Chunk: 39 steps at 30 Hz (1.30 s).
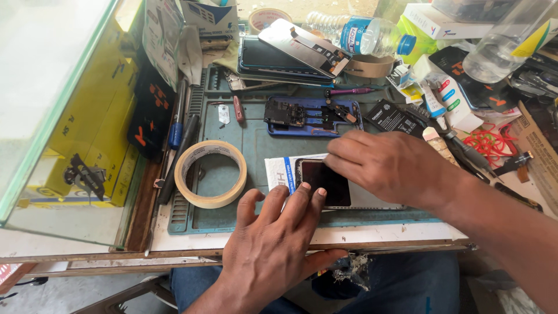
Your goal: The person applies a piece of masking tape to a small electronic component, then places the component onto a disassembled smartphone chassis. The person then picks up a screwdriver and uses it to press down on the screen area of the phone.
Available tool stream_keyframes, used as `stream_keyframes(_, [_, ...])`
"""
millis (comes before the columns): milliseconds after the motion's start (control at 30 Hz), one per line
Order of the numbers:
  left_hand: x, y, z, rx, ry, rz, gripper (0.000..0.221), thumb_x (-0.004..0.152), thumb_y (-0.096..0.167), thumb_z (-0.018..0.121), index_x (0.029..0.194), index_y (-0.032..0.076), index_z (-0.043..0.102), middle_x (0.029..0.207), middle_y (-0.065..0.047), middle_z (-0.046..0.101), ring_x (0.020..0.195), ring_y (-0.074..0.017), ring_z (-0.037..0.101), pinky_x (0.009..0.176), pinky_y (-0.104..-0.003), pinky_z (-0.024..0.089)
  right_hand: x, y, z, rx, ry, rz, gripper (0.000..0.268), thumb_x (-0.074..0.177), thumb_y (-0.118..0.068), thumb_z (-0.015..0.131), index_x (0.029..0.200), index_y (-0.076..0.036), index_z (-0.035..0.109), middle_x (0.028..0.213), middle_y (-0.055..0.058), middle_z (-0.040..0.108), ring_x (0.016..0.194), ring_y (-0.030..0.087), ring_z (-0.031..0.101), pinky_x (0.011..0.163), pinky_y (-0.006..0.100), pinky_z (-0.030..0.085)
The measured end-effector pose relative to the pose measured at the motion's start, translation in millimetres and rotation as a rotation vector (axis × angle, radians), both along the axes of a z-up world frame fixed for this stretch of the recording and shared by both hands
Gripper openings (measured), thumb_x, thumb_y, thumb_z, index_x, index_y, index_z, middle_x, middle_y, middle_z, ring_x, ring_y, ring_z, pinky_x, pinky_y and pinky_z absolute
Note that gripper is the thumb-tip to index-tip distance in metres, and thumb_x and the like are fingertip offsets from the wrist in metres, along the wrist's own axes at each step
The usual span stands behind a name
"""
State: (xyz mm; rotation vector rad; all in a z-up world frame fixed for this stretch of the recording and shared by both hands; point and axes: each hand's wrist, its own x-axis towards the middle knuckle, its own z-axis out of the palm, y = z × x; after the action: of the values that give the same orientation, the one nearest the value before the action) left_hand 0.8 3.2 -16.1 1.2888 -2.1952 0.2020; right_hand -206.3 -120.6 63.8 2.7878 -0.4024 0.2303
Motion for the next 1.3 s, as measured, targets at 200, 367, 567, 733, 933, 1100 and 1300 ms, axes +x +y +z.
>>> stream_keyframes(200, [0, -1, 2, 0.015, -0.016, 0.001, 0.085, 0.082, 0.07, 0.066, 0.139, 0.006, 0.06, 0.13, -0.01, 0.061, 0.116, -0.0264, 0.056, 0.097, -0.051, 0.035, -30, 5, 6, 0.01, 0.121, -0.108, 0.042, 0.072, -0.009, 0.063, 0.113, 0.001, 0.069, 0.111, 0.007, 0.066, 0.101, 0.021, 0.067, 0.065, 0.031, 0.059])
stream_keyframes(367, [0, -2, 3, 0.015, -0.013, 0.0, 0.085, 0.081, 0.07, 0.066, 0.137, 0.006, 0.061, 0.131, -0.01, 0.061, 0.114, -0.0272, 0.057, 0.096, -0.051, 0.036, -50, 7, 7, 0.041, 0.153, -0.196, 0.048, 0.07, -0.011, 0.063, 0.116, -0.001, 0.069, 0.114, 0.007, 0.065, 0.101, 0.022, 0.066, 0.068, 0.033, 0.059])
stream_keyframes(567, [-1, -2, 4, 0.017, 0.0, -0.005, 0.086, 0.082, 0.071, 0.066, 0.137, 0.005, 0.061, 0.131, -0.01, 0.061, 0.114, -0.0274, 0.057, 0.096, -0.051, 0.037, -66, 9, 7, 0.102, 0.103, -0.304, 0.044, 0.073, -0.009, 0.066, 0.117, -0.005, 0.07, 0.116, 0.008, 0.067, 0.097, 0.023, 0.068, 0.07, 0.035, 0.06])
stream_keyframes(733, [0, -2, 4, 0.02, -0.002, -0.012, 0.086, 0.082, 0.07, 0.066, 0.137, 0.004, 0.061, 0.131, -0.01, 0.061, 0.114, -0.0268, 0.057, 0.095, -0.051, 0.037, -69, 8, 5, 0.161, -0.093, -0.272, 0.031, 0.075, -0.011, 0.074, 0.106, -0.007, 0.072, 0.105, 0.007, 0.07, 0.091, 0.024, 0.071, 0.071, 0.036, 0.06])
stream_keyframes(933, [-2, -2, 7, 0.007, -0.009, -0.008, 0.086, 0.082, 0.071, 0.066, 0.136, 0.005, 0.062, 0.131, -0.01, 0.061, 0.112, -0.0261, 0.057, 0.094, -0.05, 0.038, -49, 0, 4, 0.262, -0.203, -0.282, 0.029, 0.08, -0.009, 0.075, 0.108, -0.007, 0.075, 0.098, 0.005, 0.071, 0.084, 0.023, 0.071, 0.065, 0.035, 0.058])
stream_keyframes(1100, [-1, -2, 9, 0.016, -0.004, -0.013, 0.086, 0.081, 0.07, 0.067, 0.136, 0.005, 0.062, 0.131, -0.011, 0.062, 0.11, -0.0259, 0.058, 0.094, -0.049, 0.039, -20, -1, 7, 0.154, -0.218, -0.06, 0.018, 0.083, -0.013, 0.075, 0.099, -0.006, 0.072, 0.097, 0.005, 0.068, 0.087, 0.022, 0.07, 0.069, 0.034, 0.059])
stream_keyframes(1300, [-1, -2, 10, 0.023, -0.006, -0.015, 0.086, 0.081, 0.07, 0.067, 0.136, 0.005, 0.062, 0.13, -0.011, 0.062, 0.109, -0.0259, 0.058, 0.093, -0.049, 0.039, 12, -6, 6, 0.091, -0.162, 0.024, 0.017, 0.082, -0.013, 0.071, 0.098, -0.007, 0.071, 0.095, 0.003, 0.064, 0.09, 0.021, 0.068, 0.064, 0.033, 0.057])
